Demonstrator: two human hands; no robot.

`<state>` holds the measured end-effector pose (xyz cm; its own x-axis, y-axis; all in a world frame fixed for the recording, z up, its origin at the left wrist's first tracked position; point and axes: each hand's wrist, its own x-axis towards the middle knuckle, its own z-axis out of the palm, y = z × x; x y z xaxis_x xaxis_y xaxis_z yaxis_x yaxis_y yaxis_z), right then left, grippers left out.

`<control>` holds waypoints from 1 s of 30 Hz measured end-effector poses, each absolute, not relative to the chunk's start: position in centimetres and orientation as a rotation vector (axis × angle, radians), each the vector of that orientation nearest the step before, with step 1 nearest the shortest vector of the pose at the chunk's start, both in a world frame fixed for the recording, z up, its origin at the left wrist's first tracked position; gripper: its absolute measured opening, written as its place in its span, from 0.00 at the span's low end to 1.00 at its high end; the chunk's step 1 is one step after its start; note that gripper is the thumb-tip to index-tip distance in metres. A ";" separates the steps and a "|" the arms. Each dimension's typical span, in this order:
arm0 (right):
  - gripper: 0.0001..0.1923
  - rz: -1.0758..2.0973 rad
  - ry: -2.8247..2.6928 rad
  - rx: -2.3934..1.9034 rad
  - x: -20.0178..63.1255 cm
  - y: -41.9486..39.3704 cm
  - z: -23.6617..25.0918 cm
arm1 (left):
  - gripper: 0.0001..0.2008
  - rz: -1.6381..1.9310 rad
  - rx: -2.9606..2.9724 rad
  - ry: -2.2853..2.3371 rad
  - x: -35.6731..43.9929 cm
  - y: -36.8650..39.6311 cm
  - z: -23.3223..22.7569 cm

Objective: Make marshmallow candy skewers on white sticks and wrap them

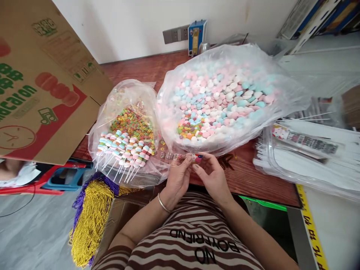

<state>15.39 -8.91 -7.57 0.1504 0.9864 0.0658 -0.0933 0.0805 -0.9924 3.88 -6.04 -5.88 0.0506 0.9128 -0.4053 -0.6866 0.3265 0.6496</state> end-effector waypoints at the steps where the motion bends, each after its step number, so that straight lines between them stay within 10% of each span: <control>1: 0.15 1.106 -1.046 -1.170 15.0 -8.7 -7.7 | 0.17 1.247 0.330 0.877 3.8 -6.2 -5.9; 30: 0.18 1.388 -0.952 -1.139 13.4 -6.4 -6.4 | 0.19 1.419 0.379 0.974 0.3 -6.2 -6.2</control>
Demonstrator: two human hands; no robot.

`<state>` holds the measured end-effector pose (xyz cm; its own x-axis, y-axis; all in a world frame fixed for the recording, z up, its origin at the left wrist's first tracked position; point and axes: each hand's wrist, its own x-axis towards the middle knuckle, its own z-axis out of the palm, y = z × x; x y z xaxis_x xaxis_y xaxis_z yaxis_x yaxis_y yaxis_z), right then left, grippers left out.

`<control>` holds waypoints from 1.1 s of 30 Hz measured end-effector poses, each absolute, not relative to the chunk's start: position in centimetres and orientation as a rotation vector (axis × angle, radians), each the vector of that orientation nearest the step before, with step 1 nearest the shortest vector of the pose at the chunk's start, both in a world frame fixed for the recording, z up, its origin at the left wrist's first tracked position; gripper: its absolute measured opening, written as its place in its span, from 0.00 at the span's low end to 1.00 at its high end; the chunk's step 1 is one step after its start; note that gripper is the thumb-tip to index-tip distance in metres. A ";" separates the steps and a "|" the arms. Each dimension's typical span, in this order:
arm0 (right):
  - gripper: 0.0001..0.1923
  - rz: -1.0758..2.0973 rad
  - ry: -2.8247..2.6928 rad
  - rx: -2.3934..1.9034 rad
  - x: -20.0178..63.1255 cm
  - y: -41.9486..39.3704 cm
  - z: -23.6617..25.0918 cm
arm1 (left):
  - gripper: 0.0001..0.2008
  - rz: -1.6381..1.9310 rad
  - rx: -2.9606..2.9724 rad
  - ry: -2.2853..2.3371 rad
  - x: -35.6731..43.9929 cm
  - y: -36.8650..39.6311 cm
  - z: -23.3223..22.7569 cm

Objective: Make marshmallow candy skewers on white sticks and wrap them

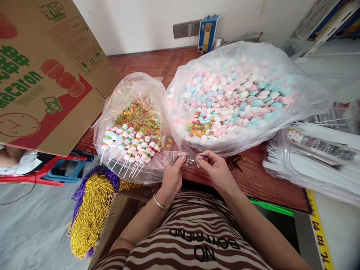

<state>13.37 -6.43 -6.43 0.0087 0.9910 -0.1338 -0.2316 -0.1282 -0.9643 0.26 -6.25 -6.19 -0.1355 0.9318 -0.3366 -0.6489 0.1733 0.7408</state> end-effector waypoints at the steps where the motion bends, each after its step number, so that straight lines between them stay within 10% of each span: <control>1: 0.18 1.365 -0.994 -1.159 13.5 -6.5 -6.4 | 0.20 1.435 0.383 0.980 0.0 -6.1 -6.2; 33: 0.13 0.437 -1.628 -1.053 13.3 -9.1 -4.5 | 0.19 1.209 0.121 0.815 -0.4 -6.2 -8.0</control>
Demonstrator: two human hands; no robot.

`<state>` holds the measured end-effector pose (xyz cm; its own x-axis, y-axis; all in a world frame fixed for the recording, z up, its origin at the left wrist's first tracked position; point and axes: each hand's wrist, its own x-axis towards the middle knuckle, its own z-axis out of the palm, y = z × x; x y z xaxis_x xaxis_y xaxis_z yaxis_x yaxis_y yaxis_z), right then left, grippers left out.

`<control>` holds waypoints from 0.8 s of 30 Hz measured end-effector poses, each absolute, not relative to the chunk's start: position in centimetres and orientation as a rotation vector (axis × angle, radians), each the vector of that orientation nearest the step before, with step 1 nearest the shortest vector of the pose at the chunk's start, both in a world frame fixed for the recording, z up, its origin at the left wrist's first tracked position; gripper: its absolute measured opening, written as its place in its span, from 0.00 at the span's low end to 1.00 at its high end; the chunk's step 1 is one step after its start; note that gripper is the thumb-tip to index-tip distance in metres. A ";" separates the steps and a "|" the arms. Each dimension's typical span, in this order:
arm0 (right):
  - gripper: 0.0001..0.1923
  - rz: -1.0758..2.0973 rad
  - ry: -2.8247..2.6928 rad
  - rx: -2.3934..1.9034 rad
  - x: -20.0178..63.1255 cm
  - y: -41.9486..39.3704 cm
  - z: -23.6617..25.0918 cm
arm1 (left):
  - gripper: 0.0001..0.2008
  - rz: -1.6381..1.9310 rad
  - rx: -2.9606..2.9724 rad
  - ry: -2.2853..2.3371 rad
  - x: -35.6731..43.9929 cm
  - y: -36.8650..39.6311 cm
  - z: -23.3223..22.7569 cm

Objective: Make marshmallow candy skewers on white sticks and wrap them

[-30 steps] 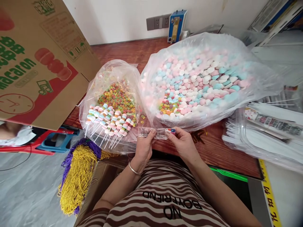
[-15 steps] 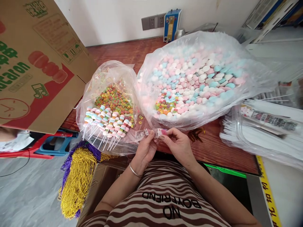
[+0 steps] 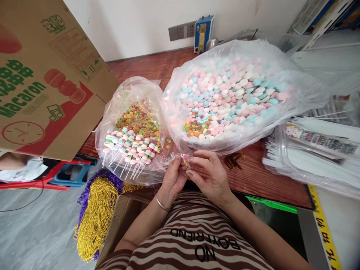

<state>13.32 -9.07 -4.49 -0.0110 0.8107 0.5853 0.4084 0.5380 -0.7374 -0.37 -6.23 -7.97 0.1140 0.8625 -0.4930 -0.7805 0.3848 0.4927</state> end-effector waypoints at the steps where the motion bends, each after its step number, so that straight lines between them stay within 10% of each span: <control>1: 0.14 0.449 -1.636 -1.050 13.3 -9.1 -4.4 | 0.19 1.217 0.122 0.828 -0.3 -6.3 -7.8; 13: 0.10 0.852 -2.228 -1.056 5.6 -5.1 -5.5 | 0.21 1.955 0.112 0.829 -16.9 -10.5 -2.6; 24: 0.15 0.340 -2.696 -0.920 -11.2 2.8 -3.3 | 0.17 2.068 -0.055 0.799 -20.9 -13.2 -6.6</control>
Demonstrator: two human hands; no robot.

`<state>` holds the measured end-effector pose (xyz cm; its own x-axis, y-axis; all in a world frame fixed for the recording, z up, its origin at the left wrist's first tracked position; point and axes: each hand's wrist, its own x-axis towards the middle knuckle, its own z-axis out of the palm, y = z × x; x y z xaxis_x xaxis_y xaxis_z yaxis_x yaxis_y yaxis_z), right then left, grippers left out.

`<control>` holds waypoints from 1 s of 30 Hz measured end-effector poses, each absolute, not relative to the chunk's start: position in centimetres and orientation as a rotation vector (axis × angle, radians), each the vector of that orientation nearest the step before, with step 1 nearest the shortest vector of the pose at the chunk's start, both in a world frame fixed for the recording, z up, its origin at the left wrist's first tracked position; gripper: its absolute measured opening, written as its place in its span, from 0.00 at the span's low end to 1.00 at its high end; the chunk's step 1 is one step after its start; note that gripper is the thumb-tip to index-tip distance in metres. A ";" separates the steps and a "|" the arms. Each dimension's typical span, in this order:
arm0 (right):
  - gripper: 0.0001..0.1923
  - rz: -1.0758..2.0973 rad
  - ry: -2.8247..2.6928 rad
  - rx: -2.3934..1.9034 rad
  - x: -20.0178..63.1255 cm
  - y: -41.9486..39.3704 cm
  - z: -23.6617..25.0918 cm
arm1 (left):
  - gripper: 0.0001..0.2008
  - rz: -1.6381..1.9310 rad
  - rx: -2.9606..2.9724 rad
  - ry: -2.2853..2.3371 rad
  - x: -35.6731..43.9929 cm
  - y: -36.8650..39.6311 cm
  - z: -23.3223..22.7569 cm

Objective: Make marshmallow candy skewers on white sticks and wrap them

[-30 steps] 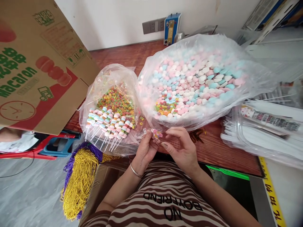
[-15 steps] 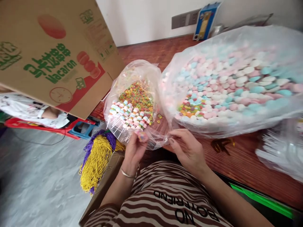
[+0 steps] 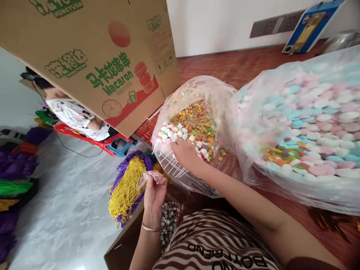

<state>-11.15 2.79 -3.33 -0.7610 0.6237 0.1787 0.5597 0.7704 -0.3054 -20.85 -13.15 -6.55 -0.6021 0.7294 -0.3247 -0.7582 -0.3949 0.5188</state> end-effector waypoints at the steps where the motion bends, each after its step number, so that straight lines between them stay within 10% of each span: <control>1: 0.15 0.314 -2.715 -0.880 -12.4 3.2 -3.4 | 0.17 2.060 -0.052 0.798 -21.0 -12.9 -6.8; 9: 0.17 0.316 -2.632 -0.945 -11.8 4.5 -3.4 | 0.15 1.975 -0.035 0.775 -20.9 -10.6 -7.0; 20: 0.08 1.553 -0.952 -0.782 5.1 -2.5 -3.2 | 0.17 1.797 -0.190 0.724 -16.4 -6.0 -5.5; 30: 0.08 1.564 -0.866 -0.790 8.5 -4.1 -5.8 | 0.18 1.718 -0.115 0.745 -12.1 -5.8 -4.8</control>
<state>8.51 -4.09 -5.80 -0.1499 0.9881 -0.0336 -0.4956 -0.1045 -0.8623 -12.10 -5.75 -4.78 -0.2958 0.8418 -0.4515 -0.9049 -0.0955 0.4148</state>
